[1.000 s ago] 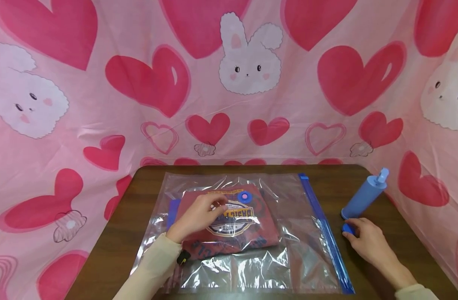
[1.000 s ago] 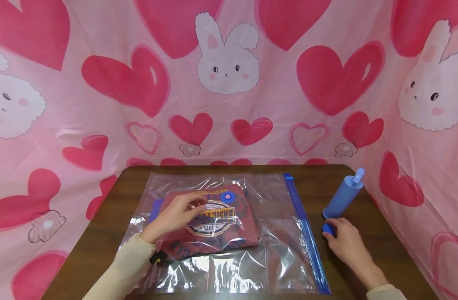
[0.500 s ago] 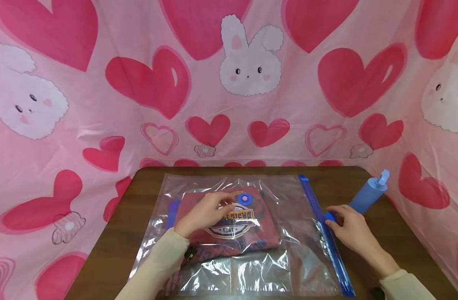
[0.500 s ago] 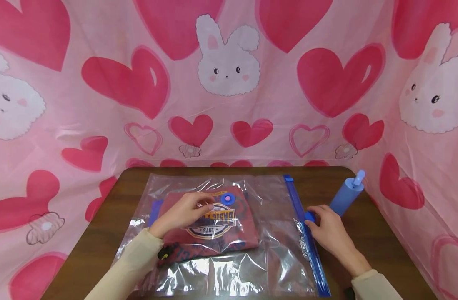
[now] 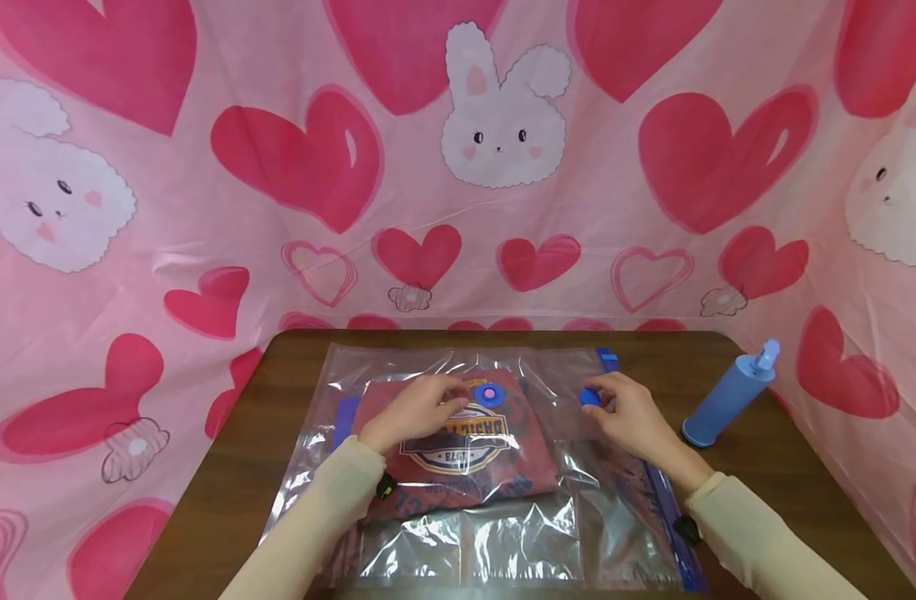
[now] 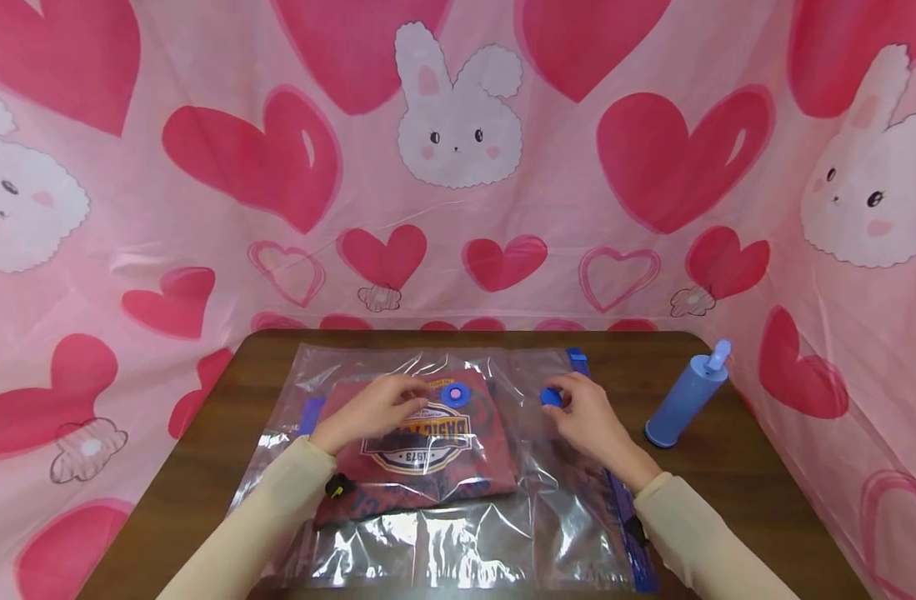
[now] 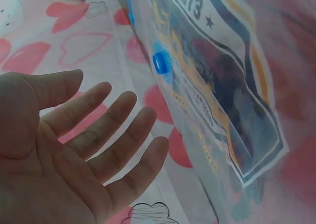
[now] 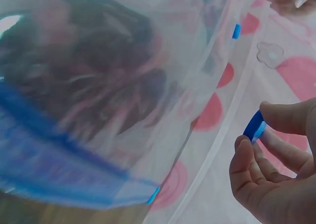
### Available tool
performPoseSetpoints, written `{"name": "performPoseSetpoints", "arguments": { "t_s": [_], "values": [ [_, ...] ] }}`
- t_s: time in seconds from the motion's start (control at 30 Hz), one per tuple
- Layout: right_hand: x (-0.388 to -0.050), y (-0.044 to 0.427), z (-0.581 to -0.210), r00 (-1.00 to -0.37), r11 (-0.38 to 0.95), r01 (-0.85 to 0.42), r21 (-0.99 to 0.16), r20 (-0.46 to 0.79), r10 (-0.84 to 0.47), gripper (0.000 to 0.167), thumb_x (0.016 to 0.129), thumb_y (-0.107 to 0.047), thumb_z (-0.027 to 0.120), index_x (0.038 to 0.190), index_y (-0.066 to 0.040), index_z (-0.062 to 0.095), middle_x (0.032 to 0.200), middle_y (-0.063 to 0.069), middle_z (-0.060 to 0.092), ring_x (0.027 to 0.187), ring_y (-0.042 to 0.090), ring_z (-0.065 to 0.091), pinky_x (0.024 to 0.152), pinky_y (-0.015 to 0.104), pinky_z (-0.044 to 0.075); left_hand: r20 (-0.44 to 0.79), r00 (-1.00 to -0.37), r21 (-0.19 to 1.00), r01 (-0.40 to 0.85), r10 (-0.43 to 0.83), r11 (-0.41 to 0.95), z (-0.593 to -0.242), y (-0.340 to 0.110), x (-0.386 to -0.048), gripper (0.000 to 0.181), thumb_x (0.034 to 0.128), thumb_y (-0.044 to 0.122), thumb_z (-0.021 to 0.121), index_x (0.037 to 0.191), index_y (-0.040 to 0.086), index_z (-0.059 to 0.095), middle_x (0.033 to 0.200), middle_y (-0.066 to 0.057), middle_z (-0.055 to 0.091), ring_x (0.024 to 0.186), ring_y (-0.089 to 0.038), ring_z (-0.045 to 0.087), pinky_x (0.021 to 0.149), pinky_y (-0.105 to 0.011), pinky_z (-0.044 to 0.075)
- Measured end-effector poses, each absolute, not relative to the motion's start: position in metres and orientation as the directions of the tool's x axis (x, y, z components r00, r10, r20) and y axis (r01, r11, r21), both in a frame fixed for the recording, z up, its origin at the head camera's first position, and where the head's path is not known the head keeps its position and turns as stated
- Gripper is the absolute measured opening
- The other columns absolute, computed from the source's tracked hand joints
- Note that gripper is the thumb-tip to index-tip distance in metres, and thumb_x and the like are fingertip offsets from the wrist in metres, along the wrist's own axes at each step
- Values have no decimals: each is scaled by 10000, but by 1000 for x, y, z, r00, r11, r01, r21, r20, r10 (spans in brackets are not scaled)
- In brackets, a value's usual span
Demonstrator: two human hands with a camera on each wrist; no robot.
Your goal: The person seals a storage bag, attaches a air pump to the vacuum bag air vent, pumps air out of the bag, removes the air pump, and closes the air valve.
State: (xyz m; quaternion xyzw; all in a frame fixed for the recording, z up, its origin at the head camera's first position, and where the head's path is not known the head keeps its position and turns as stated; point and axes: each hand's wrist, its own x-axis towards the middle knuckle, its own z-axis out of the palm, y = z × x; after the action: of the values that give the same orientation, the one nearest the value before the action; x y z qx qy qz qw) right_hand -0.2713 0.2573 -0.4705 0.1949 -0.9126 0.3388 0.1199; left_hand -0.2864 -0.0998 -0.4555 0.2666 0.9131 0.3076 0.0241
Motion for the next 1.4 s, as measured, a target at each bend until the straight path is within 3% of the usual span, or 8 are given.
{"name": "performPoseSetpoints", "arguments": {
  "t_s": [0.2, 0.6, 0.9, 1.07, 1.17, 1.4],
  "values": [
    [-295, 231, -469, -887, 667, -462, -585, 332, -323, 322, 846, 26, 825, 1151, 71, 733, 1065, 167, 700, 828, 247, 684, 673, 358, 577, 76, -862, 536, 459, 501, 708, -458, -97, -295, 317, 1020, 169, 702, 1303, 27, 721, 1233, -95, 739, 1177, -276, 674, 1040, -489, 513],
    [-333, 173, -463, -883, 657, -465, -594, 255, -395, 316, 861, -24, 831, 1154, 56, 744, 1011, 143, 673, 858, 284, 666, 759, 437, 588, 26, -870, 481, 443, 493, 756, -467, -85, -300, 349, 1025, 177, 680, 1344, 39, 713, 1333, -100, 704, 1280, -294, 609, 1072, -502, 484],
    [-351, 143, -462, -844, 643, -514, -568, 199, -498, 316, 808, 6, 843, 1104, 68, 756, 951, 130, 685, 819, 284, 658, 700, 359, 562, -5, -864, 406, 459, 504, 790, -471, -78, -308, 434, 970, 106, 671, 1403, 95, 688, 1242, -151, 700, 1040, -313, 641, 847, -529, 558],
    [-352, 130, -461, -820, 652, -537, -536, 150, -552, 321, 819, -21, 860, 1105, 79, 752, 976, 154, 713, 856, 299, 697, 738, 375, 594, -64, -873, 355, 433, 484, 829, -472, -78, -308, 484, 928, 76, 639, 1407, 128, 692, 1406, -180, 615, 1323, -418, 527, 1032, -697, 437],
    [-354, 124, -464, -807, 662, -546, -514, 108, -581, 345, 833, -48, 879, 1128, 78, 751, 985, 155, 735, 878, 276, 708, 796, 394, 605, -78, -865, 357, 441, 496, 824, -473, -78, -307, 492, 912, 53, 632, 1396, 113, 696, 1428, -184, 607, 1401, -435, 463, 1107, -669, 388],
    [-356, 116, -469, -776, 674, -580, -459, 58, -628, 283, 827, 0, 847, 1094, 55, 771, 922, 99, 752, 824, 209, 643, 819, 397, 577, -73, -856, 332, 463, 512, 822, -475, -76, -310, 409, 880, 59, 655, 1275, 103, 754, 1294, -144, 671, 1331, -367, 514, 1096, -560, 433]
  ]
}}
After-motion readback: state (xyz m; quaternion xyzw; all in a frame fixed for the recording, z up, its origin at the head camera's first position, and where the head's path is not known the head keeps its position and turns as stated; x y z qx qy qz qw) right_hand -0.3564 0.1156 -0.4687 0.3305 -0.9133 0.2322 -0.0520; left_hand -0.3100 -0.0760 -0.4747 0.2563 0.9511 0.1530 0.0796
